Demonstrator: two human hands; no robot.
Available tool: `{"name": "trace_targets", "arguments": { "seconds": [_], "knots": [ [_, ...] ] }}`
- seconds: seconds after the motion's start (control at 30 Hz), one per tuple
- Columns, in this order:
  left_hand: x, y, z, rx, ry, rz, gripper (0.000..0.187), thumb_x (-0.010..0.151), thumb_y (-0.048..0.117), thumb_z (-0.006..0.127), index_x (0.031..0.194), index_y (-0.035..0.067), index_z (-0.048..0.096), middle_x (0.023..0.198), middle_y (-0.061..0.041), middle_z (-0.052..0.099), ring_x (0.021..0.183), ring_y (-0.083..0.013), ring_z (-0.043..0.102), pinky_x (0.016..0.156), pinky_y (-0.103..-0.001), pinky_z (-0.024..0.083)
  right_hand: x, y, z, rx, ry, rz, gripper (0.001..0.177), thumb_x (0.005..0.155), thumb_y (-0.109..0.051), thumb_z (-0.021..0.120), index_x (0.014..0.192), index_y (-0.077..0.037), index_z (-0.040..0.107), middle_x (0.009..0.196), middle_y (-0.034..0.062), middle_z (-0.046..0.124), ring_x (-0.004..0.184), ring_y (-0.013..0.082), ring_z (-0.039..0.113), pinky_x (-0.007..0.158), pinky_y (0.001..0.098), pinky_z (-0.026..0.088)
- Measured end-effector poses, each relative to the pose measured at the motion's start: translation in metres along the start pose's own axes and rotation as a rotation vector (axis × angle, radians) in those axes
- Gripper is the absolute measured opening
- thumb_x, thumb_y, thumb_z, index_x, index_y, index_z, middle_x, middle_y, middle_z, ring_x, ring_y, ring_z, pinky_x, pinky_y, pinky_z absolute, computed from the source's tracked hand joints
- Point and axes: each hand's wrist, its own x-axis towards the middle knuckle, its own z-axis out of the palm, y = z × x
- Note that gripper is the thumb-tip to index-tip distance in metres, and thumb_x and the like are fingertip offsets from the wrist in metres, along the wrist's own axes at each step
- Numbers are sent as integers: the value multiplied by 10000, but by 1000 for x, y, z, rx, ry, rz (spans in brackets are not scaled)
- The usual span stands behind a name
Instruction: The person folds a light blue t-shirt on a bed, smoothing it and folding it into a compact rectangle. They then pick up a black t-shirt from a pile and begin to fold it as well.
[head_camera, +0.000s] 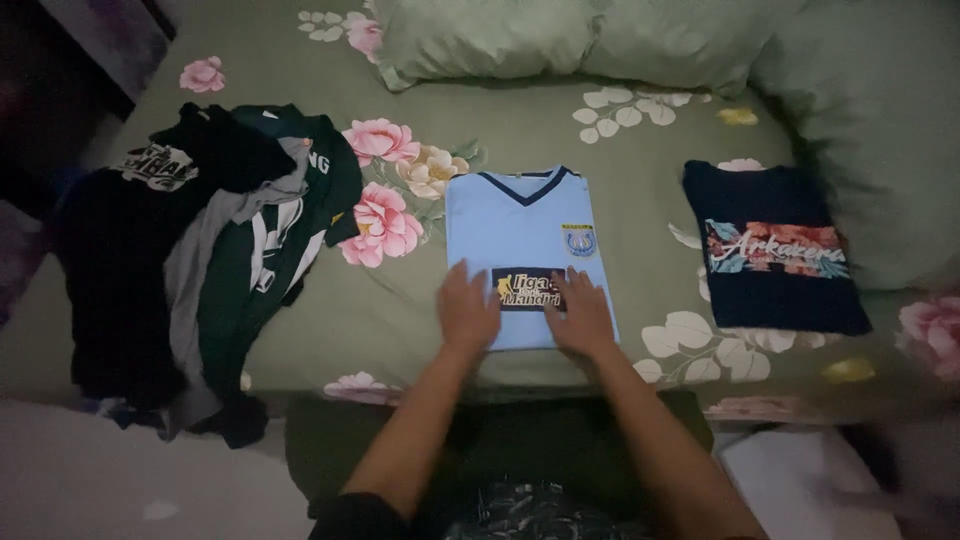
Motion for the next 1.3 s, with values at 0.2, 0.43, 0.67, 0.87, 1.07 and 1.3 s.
{"name": "trace_targets", "arguments": {
  "seconds": [0.2, 0.43, 0.67, 0.87, 1.07, 1.3],
  "knots": [
    [4, -19, 5, -195, 28, -363, 626, 1002, 330, 589, 1528, 40, 413, 1397, -214, 550, 1311, -389, 551, 1048, -544, 441, -9, -7, -31, 34, 122, 450, 562, 978, -293, 588, 1513, -127, 545, 1474, 177, 527, 1335, 396, 539, 1051, 553, 459],
    [20, -36, 18, -182, -98, -360, 503, 1017, 364, 547, 1374, 11, 580, 1240, -225, 695, 1202, -414, 663, 947, -560, 524, -15, -16, -47, 298, 62, 593, 572, 996, -277, 585, 1496, -9, 516, 1349, 260, 622, 1256, 425, 618, 967, 570, 524],
    [13, -29, 15, -362, -149, -376, 510, 1110, 313, 380, 1536, 33, 372, 1258, -244, 665, 1230, -406, 644, 986, -534, 515, 4, 35, -19, 447, 48, 633, 616, 983, -341, 603, 1468, 15, 470, 1305, 320, 644, 1215, 483, 639, 925, 620, 537],
    [1, -23, -2, -399, -152, -373, 425, 1119, 227, 358, 1481, 11, 415, 1088, -221, 712, 1075, -406, 713, 858, -490, 564, -21, -7, -52, 489, 66, 629, 522, 1061, -255, 453, 1513, -4, 379, 1407, 335, 581, 1300, 495, 581, 1010, 613, 504],
    [-28, -11, -27, -323, -222, -419, 438, 1121, 241, 328, 1500, 31, 390, 1134, -218, 693, 1128, -411, 694, 895, -495, 553, -67, -69, -100, 522, 65, 608, 491, 1087, -161, 403, 1531, 33, 327, 1490, 358, 498, 1353, 510, 528, 1065, 633, 473],
    [-34, -11, -36, -163, -259, -399, 472, 1079, 320, 444, 1459, 41, 460, 1242, -221, 695, 1210, -394, 670, 983, -524, 525, -67, -51, -92, 307, -18, 596, 492, 1064, -237, 481, 1513, -43, 426, 1363, 283, 637, 1284, 453, 614, 1014, 590, 511]
  ]
}}
